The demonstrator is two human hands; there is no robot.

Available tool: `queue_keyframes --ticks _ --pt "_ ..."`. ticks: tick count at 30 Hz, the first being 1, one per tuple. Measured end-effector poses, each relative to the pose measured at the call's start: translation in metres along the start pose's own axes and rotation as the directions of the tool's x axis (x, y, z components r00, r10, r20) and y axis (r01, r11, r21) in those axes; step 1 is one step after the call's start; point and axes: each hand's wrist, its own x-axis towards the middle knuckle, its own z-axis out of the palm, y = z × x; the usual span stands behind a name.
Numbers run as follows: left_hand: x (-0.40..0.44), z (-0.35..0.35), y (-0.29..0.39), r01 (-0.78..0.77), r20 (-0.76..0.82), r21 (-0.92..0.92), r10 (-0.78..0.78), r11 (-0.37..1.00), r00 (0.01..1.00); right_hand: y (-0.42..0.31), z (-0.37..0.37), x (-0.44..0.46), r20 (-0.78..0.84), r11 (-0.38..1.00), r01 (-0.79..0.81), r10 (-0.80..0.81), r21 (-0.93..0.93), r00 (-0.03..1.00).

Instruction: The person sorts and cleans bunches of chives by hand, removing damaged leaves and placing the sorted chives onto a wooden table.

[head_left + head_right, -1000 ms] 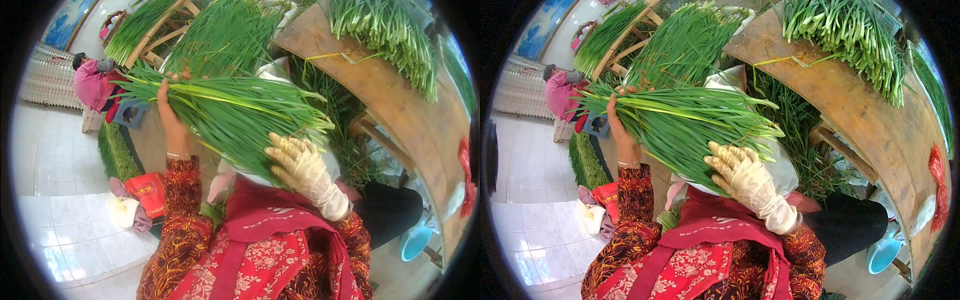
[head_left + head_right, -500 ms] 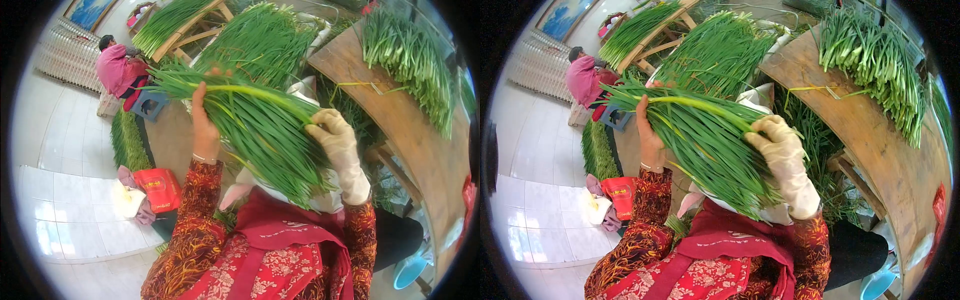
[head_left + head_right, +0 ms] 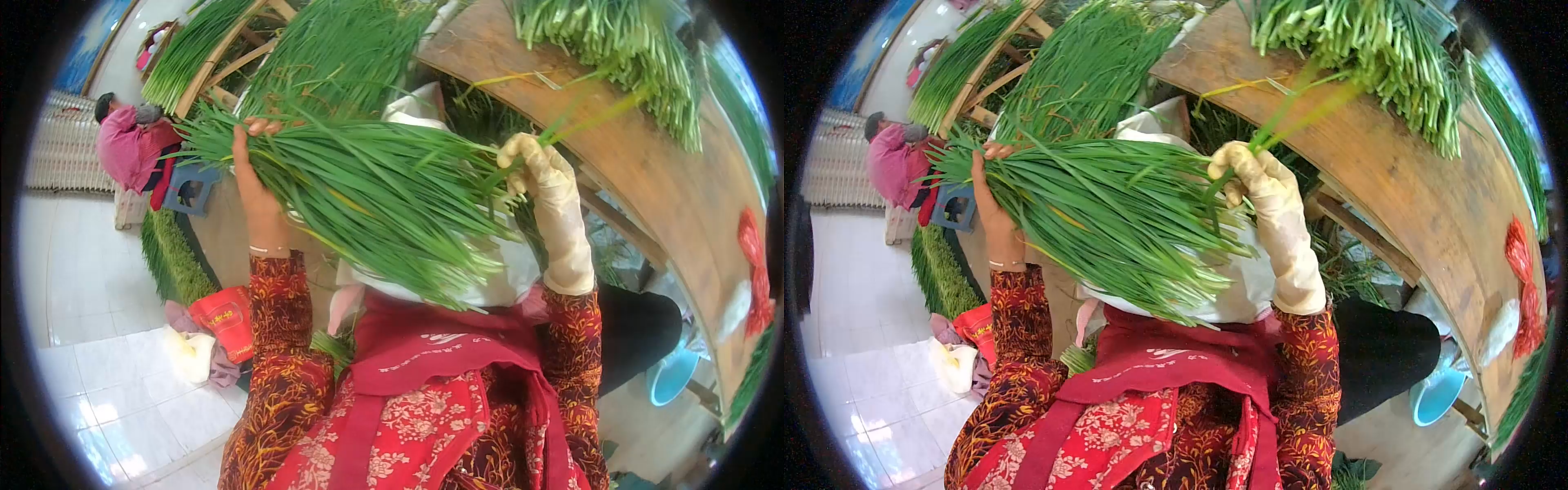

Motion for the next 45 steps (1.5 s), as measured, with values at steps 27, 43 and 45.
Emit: queue_keyframes --ticks 27,43,45 --pt "0.012 -0.023 0.0 -0.026 -0.238 0.056 0.039 0.998 0.97 -0.037 0.083 -0.032 0.135 0.868 -0.343 0.412 -0.359 0.901" --pt "0.004 -0.033 0.003 -0.053 -0.185 0.204 0.092 0.978 0.978 0.015 0.085 0.003 0.012 0.915 -0.16 0.177 -0.371 0.984" --pt "0.001 -0.032 0.003 -0.052 -0.237 0.176 0.093 0.983 0.967 0.009 0.062 0.002 0.013 0.967 -0.227 0.23 -0.112 0.973"
